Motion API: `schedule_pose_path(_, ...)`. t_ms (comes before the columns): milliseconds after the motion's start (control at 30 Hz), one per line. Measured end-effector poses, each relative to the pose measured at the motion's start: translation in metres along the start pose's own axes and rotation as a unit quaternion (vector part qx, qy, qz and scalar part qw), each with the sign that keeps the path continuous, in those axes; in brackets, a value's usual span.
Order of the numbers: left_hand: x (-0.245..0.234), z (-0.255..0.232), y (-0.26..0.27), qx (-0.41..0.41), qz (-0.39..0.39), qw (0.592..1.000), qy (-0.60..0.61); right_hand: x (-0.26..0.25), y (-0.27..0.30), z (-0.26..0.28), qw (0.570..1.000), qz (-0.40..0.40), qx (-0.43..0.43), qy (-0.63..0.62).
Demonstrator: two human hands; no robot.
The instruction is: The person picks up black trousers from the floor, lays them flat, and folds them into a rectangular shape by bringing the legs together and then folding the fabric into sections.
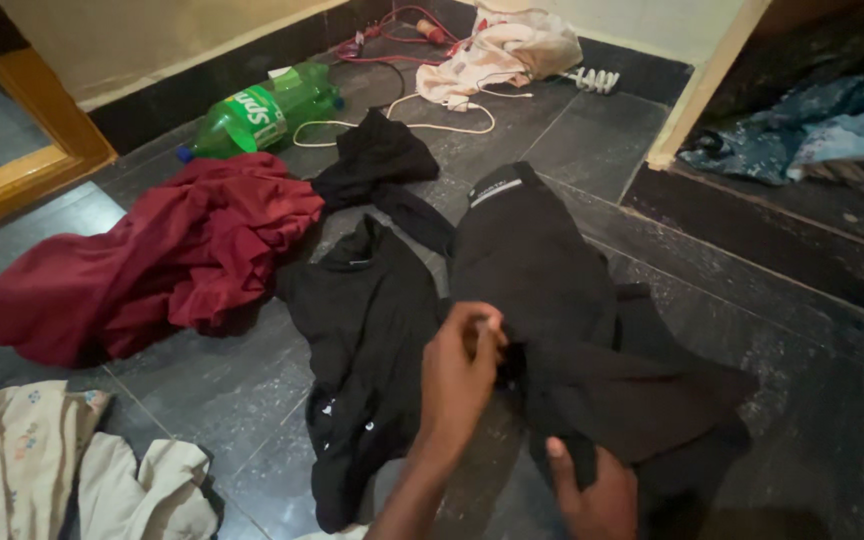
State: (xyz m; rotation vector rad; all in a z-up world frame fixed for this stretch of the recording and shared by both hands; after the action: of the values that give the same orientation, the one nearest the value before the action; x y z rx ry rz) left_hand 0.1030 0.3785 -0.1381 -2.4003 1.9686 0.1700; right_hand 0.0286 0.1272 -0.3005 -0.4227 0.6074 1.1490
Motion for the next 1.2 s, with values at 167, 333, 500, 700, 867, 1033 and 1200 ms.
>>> schedule_pose_path(167, 0.005, 0.059, -0.043, -0.027, -0.026, 0.998, 0.056, -0.001, -0.004, -0.018, 0.994, -0.062, -0.089, -0.014)
schedule_pose_path(333, 0.019, 0.088, -0.045, -0.234, 0.034, 0.912, 0.334, -0.009, -0.003, -0.013, 0.951, -0.154, -0.267, -0.041)
schedule_pose_path(500, 0.025, 0.068, -0.026, -0.248, 0.086, 0.95, 0.171, 0.02, -0.019, -0.058, 0.978, -0.06, -0.196, -0.025)
schedule_pose_path(700, 0.025, -0.017, 0.002, -0.068, 0.022, 0.967, 0.245, 0.023, -0.016, -0.06, 0.979, -0.092, -0.183, -0.009)
schedule_pose_path(867, 0.022, -0.065, 0.024, 0.054, 0.022, 0.976, 0.21, 0.004, 0.008, 0.004, 0.98, -0.054, -0.187, -0.03)
schedule_pose_path(1033, 0.021, -0.092, 0.044, 0.114, 0.02, 0.987, 0.113, -0.003, -0.004, 0.016, 0.975, -0.047, -0.202, -0.081)
schedule_pose_path(1200, 0.01, -0.107, 0.067, 0.216, 0.001, 0.976, 0.034, 0.021, -0.027, -0.039, 0.951, 0.261, 0.15, 0.07)
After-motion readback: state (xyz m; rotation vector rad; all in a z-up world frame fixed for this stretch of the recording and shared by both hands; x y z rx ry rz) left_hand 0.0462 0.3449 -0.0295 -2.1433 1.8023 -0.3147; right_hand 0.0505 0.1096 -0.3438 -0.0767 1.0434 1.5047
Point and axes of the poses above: each hand's wrist, its own y-axis away from the middle knuckle, its own x-axis out of the palm, z = x × y, the point moved 8 cm from there along -y, towards the middle knuckle, and after that the axes turned 9 degrees about -x, right-handed, at the moved point
